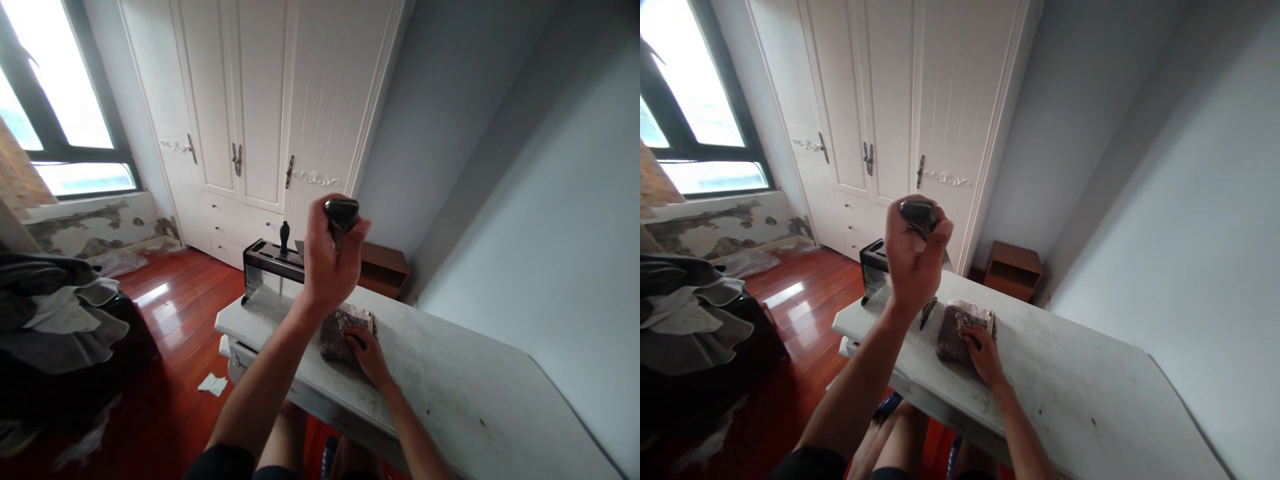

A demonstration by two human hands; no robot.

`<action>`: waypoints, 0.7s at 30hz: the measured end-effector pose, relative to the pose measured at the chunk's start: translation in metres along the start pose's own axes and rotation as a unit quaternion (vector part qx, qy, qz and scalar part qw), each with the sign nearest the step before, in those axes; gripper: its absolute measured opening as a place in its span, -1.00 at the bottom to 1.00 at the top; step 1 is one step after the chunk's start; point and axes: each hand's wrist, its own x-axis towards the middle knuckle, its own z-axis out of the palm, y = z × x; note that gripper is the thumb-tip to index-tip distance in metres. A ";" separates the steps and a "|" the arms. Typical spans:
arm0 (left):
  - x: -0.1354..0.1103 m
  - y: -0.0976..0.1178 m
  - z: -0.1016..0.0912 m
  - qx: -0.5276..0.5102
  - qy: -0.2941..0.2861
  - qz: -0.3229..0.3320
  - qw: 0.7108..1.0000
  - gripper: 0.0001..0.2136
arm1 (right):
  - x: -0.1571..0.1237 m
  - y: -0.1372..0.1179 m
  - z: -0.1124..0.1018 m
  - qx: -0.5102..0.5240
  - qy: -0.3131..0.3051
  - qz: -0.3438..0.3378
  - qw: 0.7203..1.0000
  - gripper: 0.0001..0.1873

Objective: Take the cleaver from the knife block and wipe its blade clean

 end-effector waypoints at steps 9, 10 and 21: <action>-0.036 0.014 0.006 -0.110 0.065 -0.024 0.991 -0.76 | 0.001 -0.006 -0.003 -0.004 -0.008 -0.003 1.000 -0.81; -0.041 0.013 0.004 -0.114 0.075 -0.032 0.990 -0.76 | 0.000 -0.006 -0.003 -0.003 -0.008 -0.002 1.000 -0.81; -0.094 -0.001 -0.019 -0.337 0.246 -0.282 0.864 -0.84 | -0.009 -0.010 -0.012 0.006 -0.019 -0.017 1.000 -0.82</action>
